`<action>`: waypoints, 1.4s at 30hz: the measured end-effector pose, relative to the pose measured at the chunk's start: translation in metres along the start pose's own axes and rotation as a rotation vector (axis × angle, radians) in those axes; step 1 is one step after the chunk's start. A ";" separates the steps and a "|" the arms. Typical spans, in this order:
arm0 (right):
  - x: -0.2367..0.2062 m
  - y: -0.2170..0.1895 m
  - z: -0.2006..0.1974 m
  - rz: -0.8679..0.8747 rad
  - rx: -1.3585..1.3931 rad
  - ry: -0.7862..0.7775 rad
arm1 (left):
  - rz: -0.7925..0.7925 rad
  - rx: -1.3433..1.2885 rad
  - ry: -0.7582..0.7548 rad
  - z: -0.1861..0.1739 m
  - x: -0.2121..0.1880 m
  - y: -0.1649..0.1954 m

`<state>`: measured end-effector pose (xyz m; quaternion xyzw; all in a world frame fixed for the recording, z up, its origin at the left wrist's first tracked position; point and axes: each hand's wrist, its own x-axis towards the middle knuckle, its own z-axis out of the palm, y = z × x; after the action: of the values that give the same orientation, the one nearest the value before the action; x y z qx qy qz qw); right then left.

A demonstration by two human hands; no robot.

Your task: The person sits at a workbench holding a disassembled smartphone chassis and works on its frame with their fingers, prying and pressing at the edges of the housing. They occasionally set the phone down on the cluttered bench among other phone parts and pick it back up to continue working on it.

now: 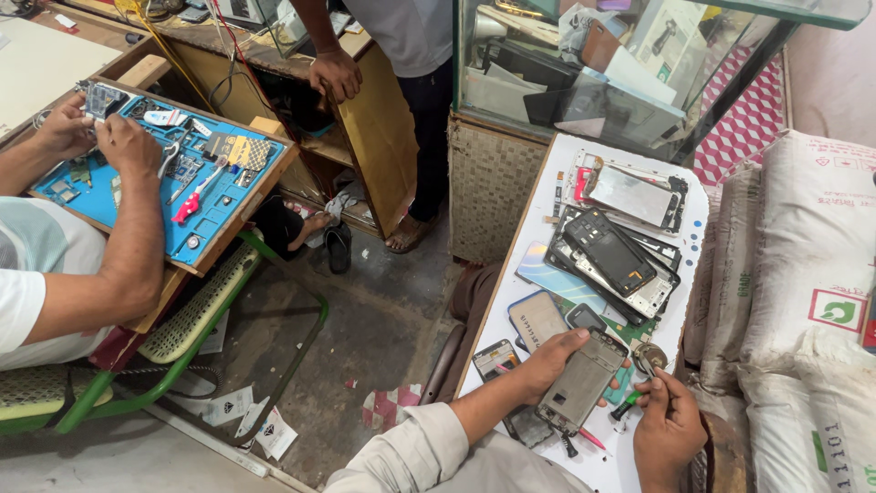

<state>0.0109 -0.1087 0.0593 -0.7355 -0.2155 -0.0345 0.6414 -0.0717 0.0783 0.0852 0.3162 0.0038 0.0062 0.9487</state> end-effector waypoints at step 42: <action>-0.028 -0.061 -0.005 -0.254 -0.205 -0.131 | 0.054 -0.078 -0.037 -0.003 -0.006 -0.016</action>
<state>-0.0351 -0.1156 0.1079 -0.7647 -0.3433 -0.0892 0.5380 -0.0778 0.0667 0.0732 0.2789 -0.0225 0.0261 0.9597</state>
